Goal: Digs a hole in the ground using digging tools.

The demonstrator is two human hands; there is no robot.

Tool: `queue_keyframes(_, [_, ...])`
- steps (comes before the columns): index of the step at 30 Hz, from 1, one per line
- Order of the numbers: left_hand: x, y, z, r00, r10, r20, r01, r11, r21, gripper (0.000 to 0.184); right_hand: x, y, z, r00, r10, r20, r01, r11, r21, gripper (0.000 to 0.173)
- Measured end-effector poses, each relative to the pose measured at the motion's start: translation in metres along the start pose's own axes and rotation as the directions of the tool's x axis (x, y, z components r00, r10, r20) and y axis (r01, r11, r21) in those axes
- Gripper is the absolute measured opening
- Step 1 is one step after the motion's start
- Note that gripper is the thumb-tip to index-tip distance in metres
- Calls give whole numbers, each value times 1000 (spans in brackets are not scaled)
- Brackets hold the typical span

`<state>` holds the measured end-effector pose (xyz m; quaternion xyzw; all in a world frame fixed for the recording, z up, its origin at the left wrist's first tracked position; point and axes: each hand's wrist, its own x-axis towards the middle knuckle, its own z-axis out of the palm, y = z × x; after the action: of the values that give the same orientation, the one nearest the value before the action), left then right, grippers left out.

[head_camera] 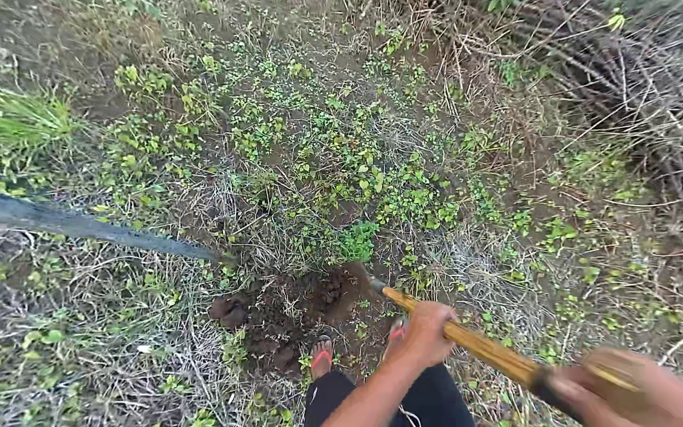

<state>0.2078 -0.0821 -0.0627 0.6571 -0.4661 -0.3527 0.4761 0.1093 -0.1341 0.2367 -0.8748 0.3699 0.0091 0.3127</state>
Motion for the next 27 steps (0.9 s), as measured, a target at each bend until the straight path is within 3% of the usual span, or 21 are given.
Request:
queue_keyframes(2, [-9, -45, 9, 932, -362, 4, 360, 930, 78, 83, 61, 66, 111, 986, -26, -164, -4, 983, -184, 38])
queue_keyframes(4, [-8, -66, 11, 847, -532, -8, 530, 844, 82, 103, 121, 86, 141, 993, 99, -57, -110, 969, -223, 41])
queue_keyframes(7, [-17, -69, 27, 798, -602, 30, 595, 795, 120, 107, 181, 125, 100, 977, 198, 80, -183, 969, -163, 40])
queue_keyframes(11, [49, -59, 35, 781, -624, 16, 619, 777, 111, 105, 306, 212, 29, 969, 230, 86, -222, 970, -95, 45])
queue_keyframes(14, [96, -55, 46, 806, -591, -35, 592, 802, 77, 105, 349, 238, 17, 951, 259, 171, -260, 965, -20, 45])
queue_keyframes(16, [121, -52, 49, 827, -557, -78, 562, 824, 76, 108, 336, 225, 22, 940, 228, 255, -256, 963, 84, 49])
queue_keyframes(19, [126, -44, 51, 874, -483, -59, 487, 868, 102, 101, 262, 191, 47, 923, 185, 337, -272, 933, 234, 54])
queue_keyframes(23, [79, -49, 42, 947, -315, -71, 315, 949, -7, 46, 166, 154, 95, 946, 192, 260, -265, 921, 286, 56])
queue_keyframes(25, [57, -52, 37, 975, -220, -13, 220, 975, 41, 29, 134, 142, 108, 965, 204, 163, -245, 923, 295, 54])
queue_keyframes(27, [46, -35, 32, 993, -114, 10, 113, 990, 87, 24, 109, 115, 89, 974, 210, 86, -226, 928, 297, 52])
